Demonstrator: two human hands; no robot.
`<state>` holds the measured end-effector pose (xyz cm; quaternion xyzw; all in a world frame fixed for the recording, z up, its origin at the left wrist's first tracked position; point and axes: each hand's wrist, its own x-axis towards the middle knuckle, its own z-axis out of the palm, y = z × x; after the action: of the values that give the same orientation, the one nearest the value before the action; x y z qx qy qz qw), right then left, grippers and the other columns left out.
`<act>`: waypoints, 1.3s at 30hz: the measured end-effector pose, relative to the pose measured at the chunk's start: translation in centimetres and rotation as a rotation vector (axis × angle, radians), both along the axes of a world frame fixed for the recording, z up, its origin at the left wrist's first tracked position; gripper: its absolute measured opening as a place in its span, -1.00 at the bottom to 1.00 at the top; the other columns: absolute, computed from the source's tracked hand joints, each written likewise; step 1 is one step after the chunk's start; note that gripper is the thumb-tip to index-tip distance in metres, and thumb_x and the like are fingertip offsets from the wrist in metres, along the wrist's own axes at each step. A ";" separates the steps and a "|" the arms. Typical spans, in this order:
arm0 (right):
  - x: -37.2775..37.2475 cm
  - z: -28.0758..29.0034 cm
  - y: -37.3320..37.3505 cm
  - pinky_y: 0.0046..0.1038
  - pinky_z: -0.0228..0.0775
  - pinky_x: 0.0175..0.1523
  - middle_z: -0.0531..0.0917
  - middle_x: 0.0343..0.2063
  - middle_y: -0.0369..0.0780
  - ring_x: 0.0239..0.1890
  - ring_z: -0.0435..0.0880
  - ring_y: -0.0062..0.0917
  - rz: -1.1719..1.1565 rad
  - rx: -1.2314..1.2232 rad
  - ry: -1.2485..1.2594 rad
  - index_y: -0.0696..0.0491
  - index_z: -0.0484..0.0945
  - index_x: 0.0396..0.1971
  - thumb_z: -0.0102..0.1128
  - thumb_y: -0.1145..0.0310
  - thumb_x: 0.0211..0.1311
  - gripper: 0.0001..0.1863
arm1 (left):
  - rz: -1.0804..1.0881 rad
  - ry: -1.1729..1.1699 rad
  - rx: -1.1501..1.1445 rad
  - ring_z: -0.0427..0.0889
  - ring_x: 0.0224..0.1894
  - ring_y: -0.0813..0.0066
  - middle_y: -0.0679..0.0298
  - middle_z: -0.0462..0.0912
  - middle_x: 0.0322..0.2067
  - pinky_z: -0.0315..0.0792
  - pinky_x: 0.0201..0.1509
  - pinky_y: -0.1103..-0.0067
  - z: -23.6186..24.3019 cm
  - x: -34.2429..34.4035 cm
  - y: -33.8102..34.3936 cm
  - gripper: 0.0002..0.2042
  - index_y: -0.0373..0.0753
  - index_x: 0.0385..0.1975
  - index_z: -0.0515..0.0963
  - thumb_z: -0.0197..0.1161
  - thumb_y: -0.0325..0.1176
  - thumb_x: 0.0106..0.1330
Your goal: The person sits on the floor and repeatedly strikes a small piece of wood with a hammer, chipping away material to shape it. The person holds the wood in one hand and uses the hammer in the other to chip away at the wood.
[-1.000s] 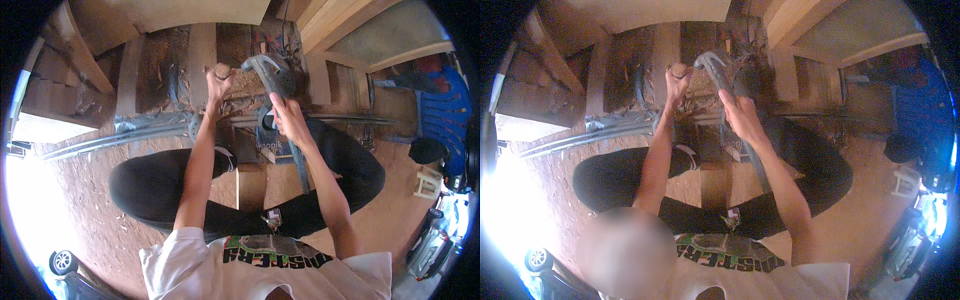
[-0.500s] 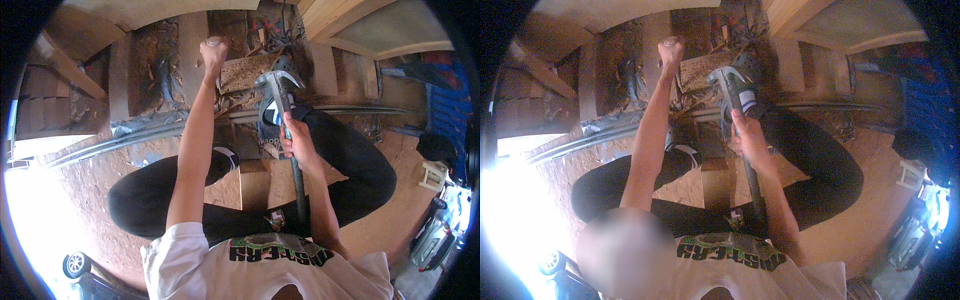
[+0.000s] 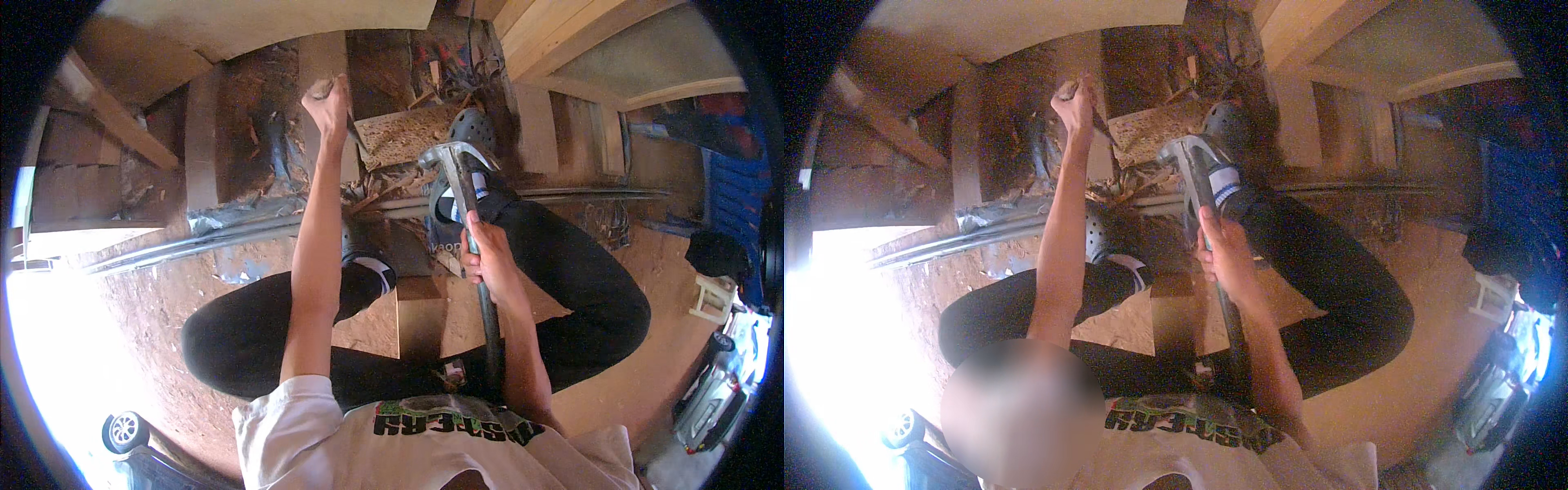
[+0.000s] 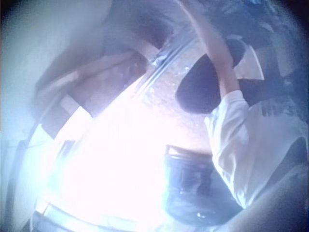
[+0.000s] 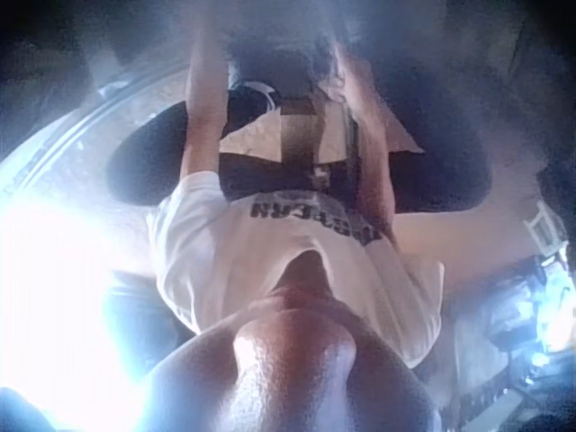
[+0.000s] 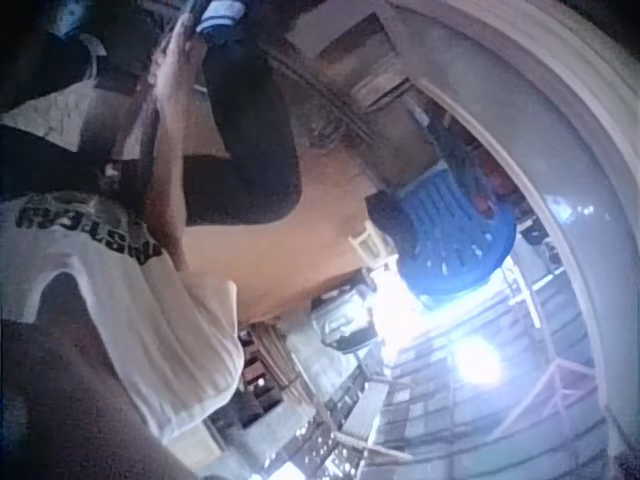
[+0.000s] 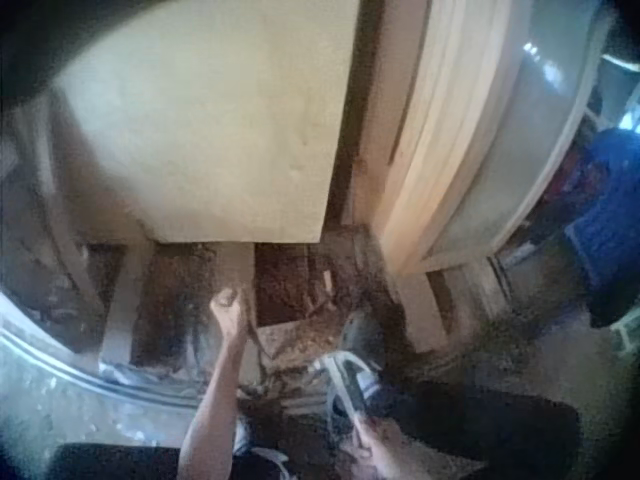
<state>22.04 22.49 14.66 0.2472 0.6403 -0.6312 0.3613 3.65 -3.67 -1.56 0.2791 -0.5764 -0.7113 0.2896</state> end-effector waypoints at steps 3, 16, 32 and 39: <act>0.3 0.5 0.2 -0.69 -0.04 -0.71 0.19 -0.79 -0.50 -0.82 0.12 -0.82 0.025 0.008 0.022 -0.02 0.31 -0.55 -0.06 -0.25 0.30 -0.45 | 0.017 0.072 -0.001 0.37 -0.63 0.65 0.37 0.45 -0.68 0.26 -0.55 0.63 1.6 1.3 0.8 -0.78 -0.28 -0.65 0.42 0.34 -0.43 0.13; 2.6 1.1 1.6 -0.69 -0.04 -0.72 0.19 -0.80 -0.50 -0.83 0.11 -0.82 -0.029 -0.046 0.068 -0.02 0.30 -0.58 -0.05 -0.20 0.33 -0.47 | -0.055 -0.023 -0.170 0.50 -0.23 0.48 0.18 0.51 -0.28 0.41 -0.08 0.50 -1.7 4.5 1.5 -0.49 -0.39 -0.11 0.28 0.43 -0.27 0.14; 4.2 0.1 3.0 -0.69 -0.04 -0.72 0.21 -0.81 -0.50 -0.82 0.14 -0.82 -0.046 -0.019 0.034 -0.02 0.31 -0.59 -0.02 -0.20 0.31 -0.46 | -0.038 0.212 0.008 0.37 -0.54 0.72 0.43 0.41 -0.61 0.27 -0.46 0.69 -1.1 6.8 1.8 -0.77 -0.24 -0.57 0.37 0.35 -0.47 0.15; 4.5 -0.1 3.1 -0.70 -0.05 -0.72 0.21 -0.80 -0.50 -0.82 0.14 -0.83 -0.058 -0.045 0.039 -0.03 0.32 -0.58 -0.03 -0.21 0.31 -0.47 | -0.096 0.182 0.039 0.40 -0.52 0.68 0.40 0.44 -0.57 0.32 -0.43 0.69 -0.9 7.3 1.7 -0.77 -0.27 -0.39 0.39 0.37 -0.46 0.14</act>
<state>26.49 25.56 14.57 0.2453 0.6255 -0.6602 0.3357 10.92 -1.99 -2.46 0.1911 -0.5466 -0.7578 0.3008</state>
